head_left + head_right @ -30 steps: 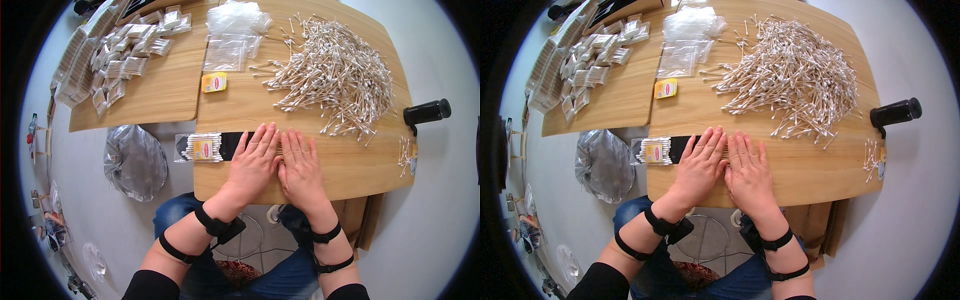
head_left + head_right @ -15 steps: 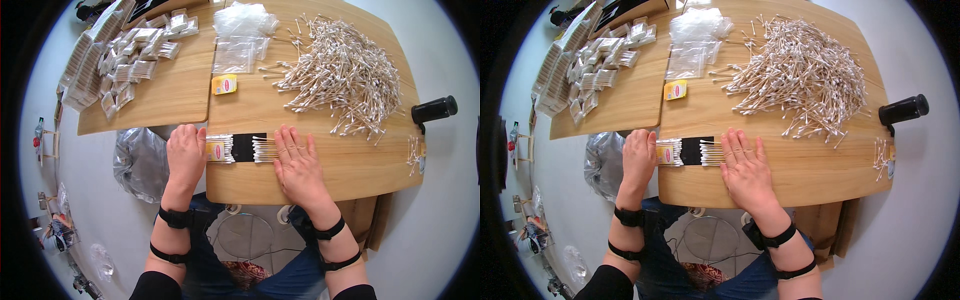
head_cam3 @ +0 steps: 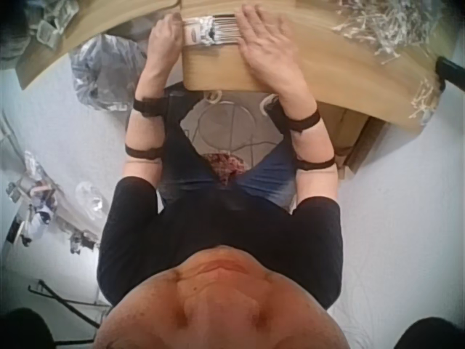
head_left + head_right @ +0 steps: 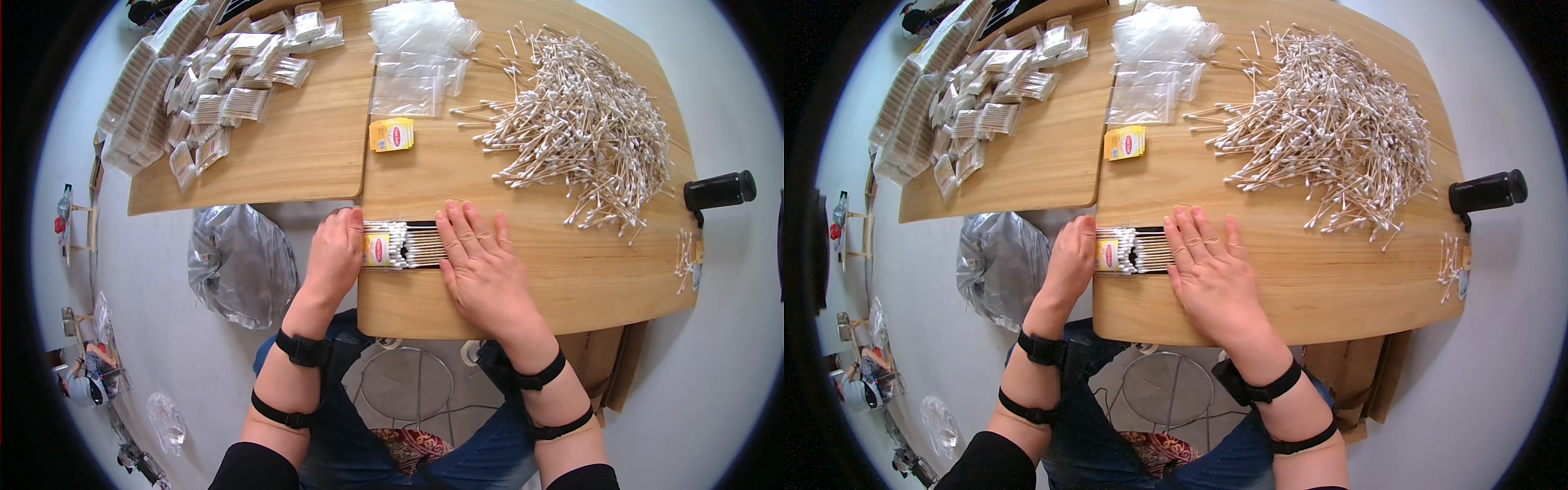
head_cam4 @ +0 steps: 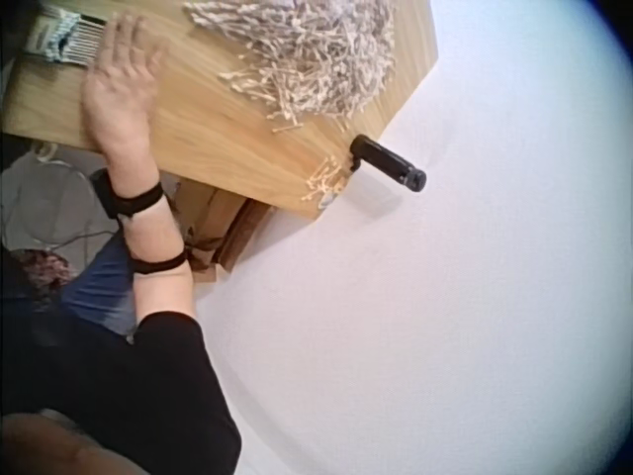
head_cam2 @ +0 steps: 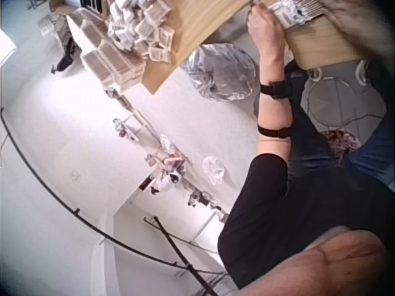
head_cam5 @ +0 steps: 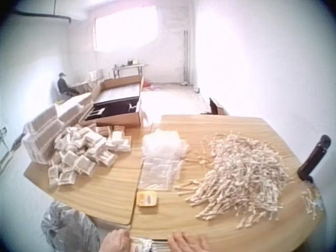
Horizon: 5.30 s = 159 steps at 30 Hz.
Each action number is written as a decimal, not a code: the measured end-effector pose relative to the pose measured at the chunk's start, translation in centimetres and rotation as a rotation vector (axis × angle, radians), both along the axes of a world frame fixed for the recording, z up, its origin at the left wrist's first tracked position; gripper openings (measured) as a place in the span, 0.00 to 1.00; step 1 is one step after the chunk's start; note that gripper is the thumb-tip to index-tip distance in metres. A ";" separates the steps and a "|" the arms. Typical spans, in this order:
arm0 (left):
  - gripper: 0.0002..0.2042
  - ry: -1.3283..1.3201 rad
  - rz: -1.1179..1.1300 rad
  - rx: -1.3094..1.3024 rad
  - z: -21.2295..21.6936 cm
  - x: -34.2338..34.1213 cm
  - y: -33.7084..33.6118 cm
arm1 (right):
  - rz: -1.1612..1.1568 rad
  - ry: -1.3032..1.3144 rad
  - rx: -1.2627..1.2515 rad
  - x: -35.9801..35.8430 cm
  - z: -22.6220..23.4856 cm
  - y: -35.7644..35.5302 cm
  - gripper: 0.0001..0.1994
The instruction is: Packing cotton swabs into small plastic bags and arranging them on a table.
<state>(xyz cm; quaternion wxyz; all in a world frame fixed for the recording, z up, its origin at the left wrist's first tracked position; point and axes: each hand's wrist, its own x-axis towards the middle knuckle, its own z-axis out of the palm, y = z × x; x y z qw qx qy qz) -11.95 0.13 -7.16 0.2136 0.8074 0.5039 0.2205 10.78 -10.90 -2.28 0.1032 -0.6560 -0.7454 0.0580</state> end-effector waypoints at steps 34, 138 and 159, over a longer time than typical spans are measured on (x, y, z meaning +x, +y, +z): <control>0.28 -0.470 0.281 -0.337 0.3 0.0 0.3 | -0.017 0.105 -0.066 -5.8 -0.3 1.4 0.51; 0.14 -0.319 0.133 0.318 4.7 3.3 0.3 | -0.304 0.031 0.219 13.2 0.5 -3.1 0.30; 0.26 -0.106 -0.278 0.158 3.4 14.0 -4.6 | -0.234 0.130 0.166 8.9 0.7 -1.6 0.25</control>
